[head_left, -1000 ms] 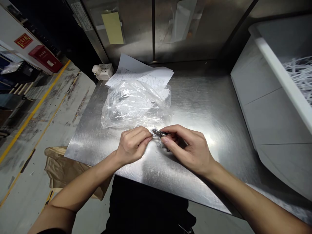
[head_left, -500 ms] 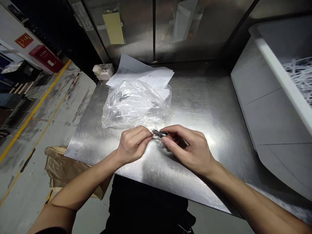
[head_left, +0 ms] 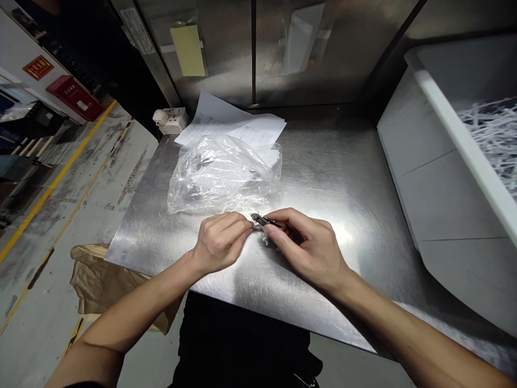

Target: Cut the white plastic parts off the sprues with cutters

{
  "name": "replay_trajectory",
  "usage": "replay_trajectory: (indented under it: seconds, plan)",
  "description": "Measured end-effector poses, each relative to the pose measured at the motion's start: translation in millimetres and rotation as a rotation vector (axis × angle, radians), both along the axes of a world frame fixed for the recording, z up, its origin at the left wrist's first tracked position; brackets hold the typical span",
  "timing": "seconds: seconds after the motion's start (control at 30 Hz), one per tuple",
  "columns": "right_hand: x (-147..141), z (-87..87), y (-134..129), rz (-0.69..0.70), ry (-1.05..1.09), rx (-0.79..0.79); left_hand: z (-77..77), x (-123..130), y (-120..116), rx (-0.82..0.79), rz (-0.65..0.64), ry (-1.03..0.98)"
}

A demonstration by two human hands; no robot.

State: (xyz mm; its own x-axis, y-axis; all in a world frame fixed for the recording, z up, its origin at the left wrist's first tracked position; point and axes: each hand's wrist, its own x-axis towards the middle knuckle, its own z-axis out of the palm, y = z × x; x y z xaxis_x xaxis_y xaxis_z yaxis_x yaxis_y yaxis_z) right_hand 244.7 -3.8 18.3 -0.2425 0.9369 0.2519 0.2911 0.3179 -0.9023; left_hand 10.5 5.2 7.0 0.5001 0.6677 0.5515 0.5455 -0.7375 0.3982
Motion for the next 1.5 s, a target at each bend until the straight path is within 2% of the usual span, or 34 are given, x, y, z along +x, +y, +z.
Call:
replay_trajectory:
  seconds: [0.4,0.63,1.0,1.5]
  plan:
    - [-0.7,-0.6,4.7,-0.077,0.070,-0.223,-3.3,1.0,0.2,-0.015,0.047,0.049]
    - [-0.4,-0.8,6.3,-0.062,0.126,-0.271,-1.7,0.9,-0.1,-0.036,0.041,0.026]
    - [8.9,7.0,11.7,-0.058,0.193,-0.153,4.7,-0.8,0.7,-0.132,0.098,-0.143]
    - [13.1,8.3,9.9,0.013,0.000,-0.061,7.1,-3.3,-0.7,-0.113,0.161,-0.218]
